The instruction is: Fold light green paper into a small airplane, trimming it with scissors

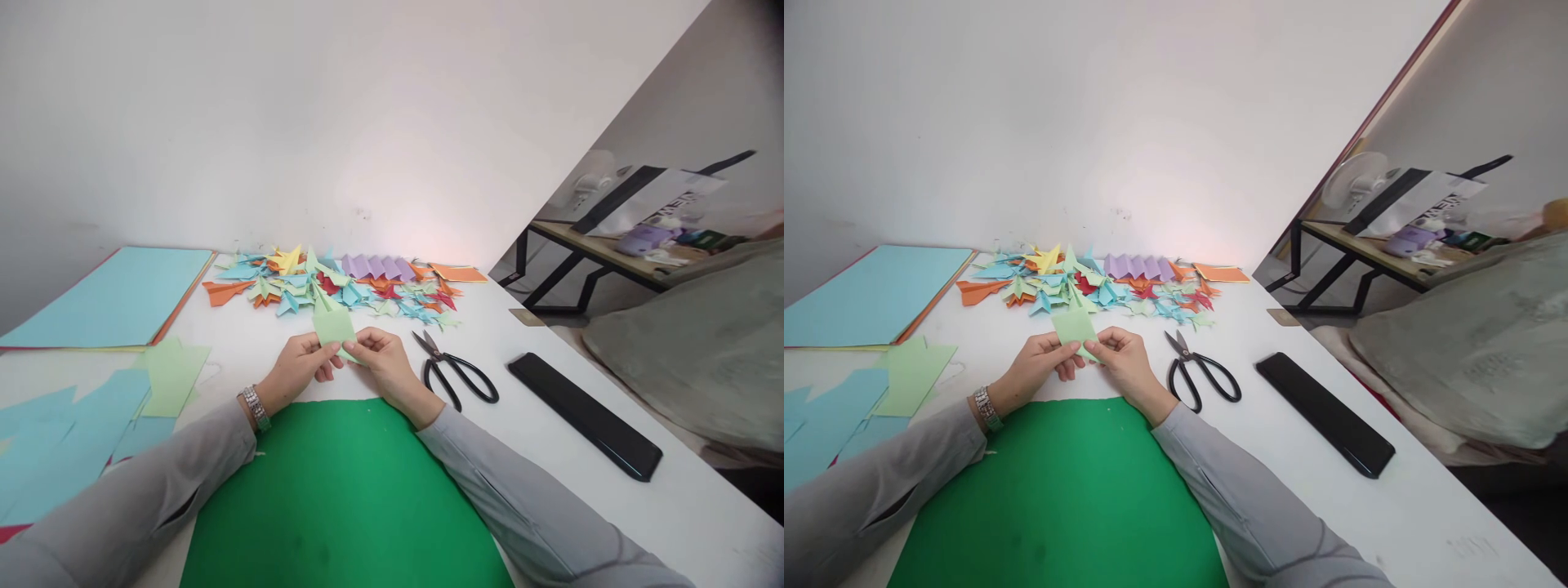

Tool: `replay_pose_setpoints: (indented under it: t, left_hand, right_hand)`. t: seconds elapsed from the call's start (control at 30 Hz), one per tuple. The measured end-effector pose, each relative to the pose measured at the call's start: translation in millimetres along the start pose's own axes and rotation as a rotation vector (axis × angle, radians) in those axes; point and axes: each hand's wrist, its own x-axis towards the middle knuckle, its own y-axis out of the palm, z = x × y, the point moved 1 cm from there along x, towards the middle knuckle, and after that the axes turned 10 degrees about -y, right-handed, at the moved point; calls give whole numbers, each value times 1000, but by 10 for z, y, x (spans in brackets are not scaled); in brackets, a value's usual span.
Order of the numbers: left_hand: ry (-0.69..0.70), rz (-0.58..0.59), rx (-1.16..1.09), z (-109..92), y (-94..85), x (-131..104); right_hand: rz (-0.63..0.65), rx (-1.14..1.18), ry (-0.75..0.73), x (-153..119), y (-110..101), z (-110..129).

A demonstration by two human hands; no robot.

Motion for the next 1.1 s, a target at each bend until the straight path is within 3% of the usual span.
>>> replay_pose_setpoints:
  t: [0.27,0.6,0.93,1.1]
  left_hand:
    - [-25,51,95,16,-5,27]
    - [37,-18,233,20,-6,-7]
    - [30,-61,249,47,-17,9]
    - [-16,-57,192,30,-14,15]
  right_hand:
    - [21,40,20,7,-18,-19]
    - [49,42,14,6,7,0]
    - [220,-102,26,0,24,-11]
    - [205,-114,6,11,33,10]
